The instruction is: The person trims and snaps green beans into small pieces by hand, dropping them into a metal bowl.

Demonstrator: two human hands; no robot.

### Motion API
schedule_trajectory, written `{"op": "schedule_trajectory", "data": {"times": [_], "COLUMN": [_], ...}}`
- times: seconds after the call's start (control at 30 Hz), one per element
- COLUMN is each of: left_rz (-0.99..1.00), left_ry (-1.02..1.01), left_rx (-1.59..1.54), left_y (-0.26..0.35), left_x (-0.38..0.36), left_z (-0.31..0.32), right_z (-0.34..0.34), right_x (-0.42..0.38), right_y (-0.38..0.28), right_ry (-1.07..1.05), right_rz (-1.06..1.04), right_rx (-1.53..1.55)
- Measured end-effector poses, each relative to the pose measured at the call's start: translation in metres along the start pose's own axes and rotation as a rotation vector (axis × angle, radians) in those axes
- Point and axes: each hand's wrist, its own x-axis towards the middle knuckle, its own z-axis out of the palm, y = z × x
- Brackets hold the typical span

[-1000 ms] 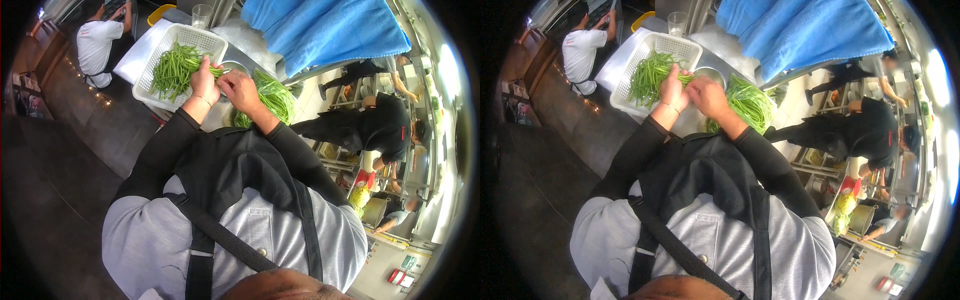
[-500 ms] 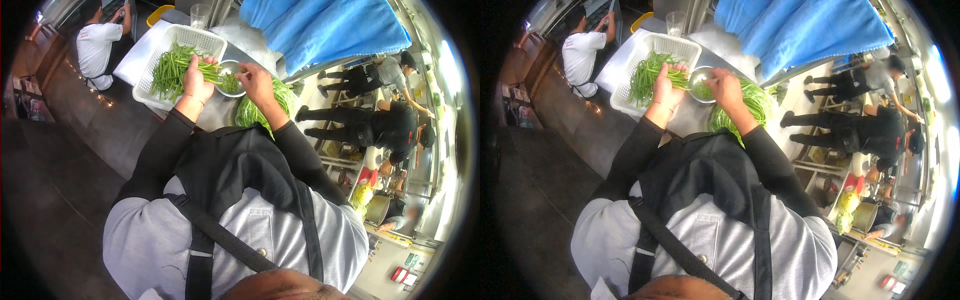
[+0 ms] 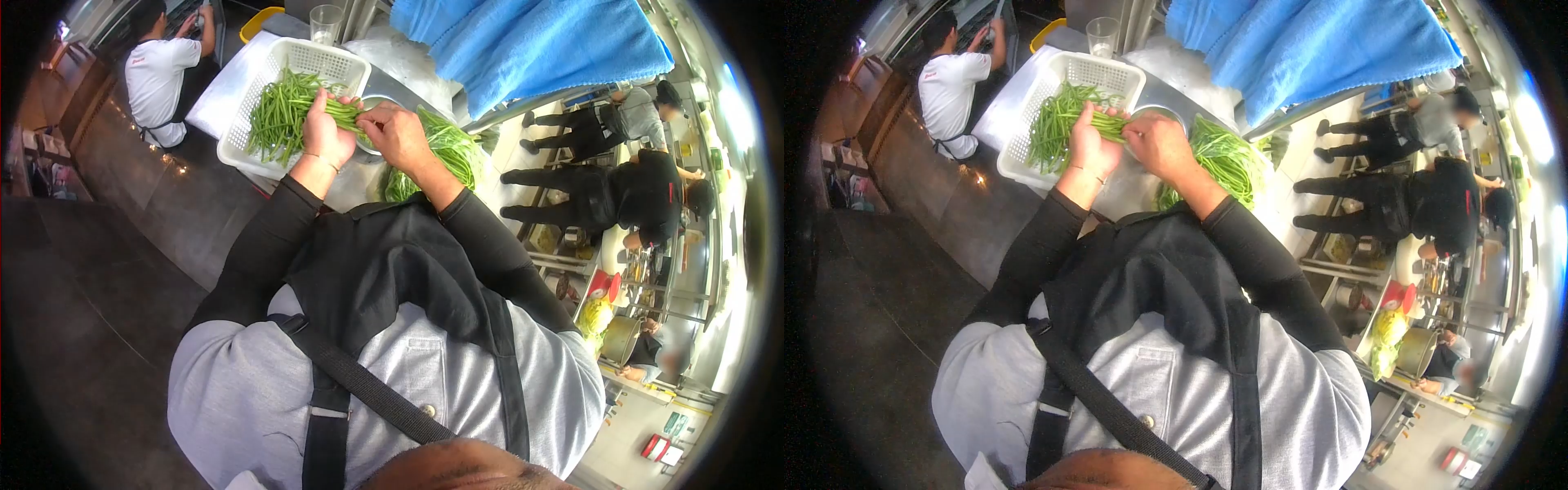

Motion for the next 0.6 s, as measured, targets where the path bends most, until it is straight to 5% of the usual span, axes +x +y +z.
{"op": "schedule_trajectory", "data": {"times": [0.27, 0.6], "left_rz": [-0.045, -0.085], "left_ry": [0.038, 0.060], "left_rx": [0.001, 0.022], "left_y": [-0.001, -0.004], "left_x": [-0.006, -0.011], "left_z": [0.009, 0.010], "right_z": [-0.003, -0.004], "right_x": [0.000, -0.002], "right_y": [-0.009, -0.001], "right_ry": [0.150, -0.026], "right_rz": [0.106, 0.006], "right_rx": [0.054, 0.131]}}
